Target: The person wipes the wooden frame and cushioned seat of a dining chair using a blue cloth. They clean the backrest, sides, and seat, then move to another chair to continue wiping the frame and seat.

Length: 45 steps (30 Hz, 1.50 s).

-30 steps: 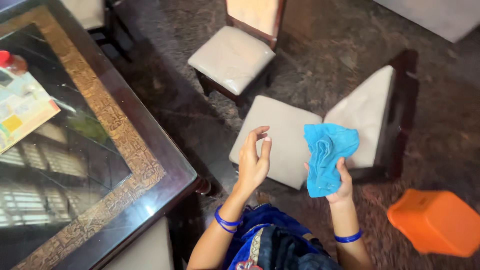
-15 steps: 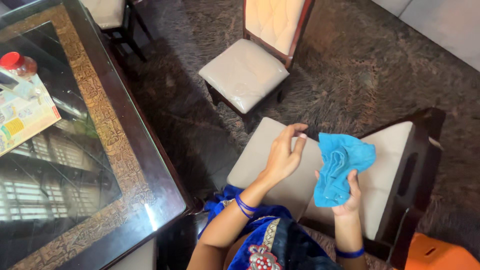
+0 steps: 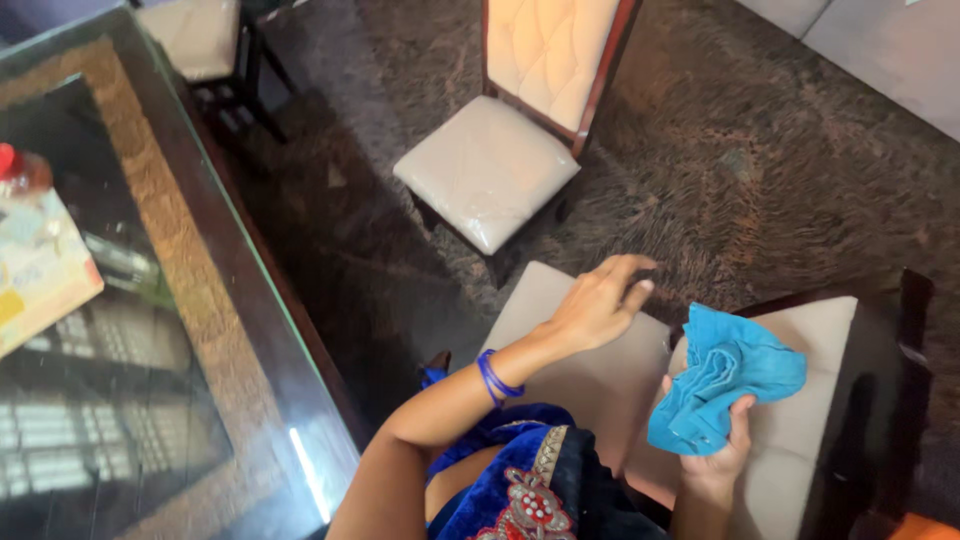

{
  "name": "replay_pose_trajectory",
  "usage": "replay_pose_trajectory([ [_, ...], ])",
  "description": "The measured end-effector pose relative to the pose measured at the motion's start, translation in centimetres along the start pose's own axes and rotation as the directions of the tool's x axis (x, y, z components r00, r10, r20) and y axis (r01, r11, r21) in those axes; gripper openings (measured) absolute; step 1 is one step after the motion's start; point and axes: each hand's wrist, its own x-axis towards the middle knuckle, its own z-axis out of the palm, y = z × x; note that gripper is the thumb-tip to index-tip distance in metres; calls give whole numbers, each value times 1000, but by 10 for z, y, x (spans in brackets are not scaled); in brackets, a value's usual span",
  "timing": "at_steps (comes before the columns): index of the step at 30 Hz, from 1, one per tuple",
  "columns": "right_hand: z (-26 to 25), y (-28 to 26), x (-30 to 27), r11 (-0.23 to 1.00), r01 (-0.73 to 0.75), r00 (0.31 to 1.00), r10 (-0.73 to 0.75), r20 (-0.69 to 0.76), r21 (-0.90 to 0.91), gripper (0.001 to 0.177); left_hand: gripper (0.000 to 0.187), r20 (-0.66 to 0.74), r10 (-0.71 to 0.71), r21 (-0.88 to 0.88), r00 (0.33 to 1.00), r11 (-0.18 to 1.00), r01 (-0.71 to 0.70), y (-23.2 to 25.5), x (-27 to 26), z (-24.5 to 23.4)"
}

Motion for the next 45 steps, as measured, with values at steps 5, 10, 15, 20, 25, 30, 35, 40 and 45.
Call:
replay_pose_trajectory([
  [5,32,63,47,998,46,998,-44,43,-35,74,31,-169,-45,63,985,996,57,-86,36,-90],
  [10,116,131,95,993,-40,993,27,115,114,71,30,-234,-212,-63,949,977,202,-184,65,-199],
  [15,228,168,148,998,-40,997,37,-64,-57,71,27,-226,-337,-205,914,934,294,-256,97,-284],
  [20,289,199,185,998,13,985,-23,-173,-60,63,27,-151,-327,-266,933,922,280,-301,140,-318],
  [25,309,215,204,984,74,965,-111,-235,-161,57,26,-88,-302,-352,949,901,254,-325,169,-335],
  [30,329,214,210,936,162,910,-264,-319,-313,52,27,-21,-246,-362,969,905,222,-327,191,-342],
  [35,351,209,229,901,206,904,-325,-279,-381,57,26,-86,-183,-354,979,925,141,-316,208,-361],
  [40,366,224,261,840,256,918,-366,-153,-478,59,26,-105,-133,-343,986,935,89,-300,208,-380],
  [45,376,249,286,814,182,933,-320,-164,-552,60,28,-77,-93,-247,993,967,71,-288,205,-385],
])
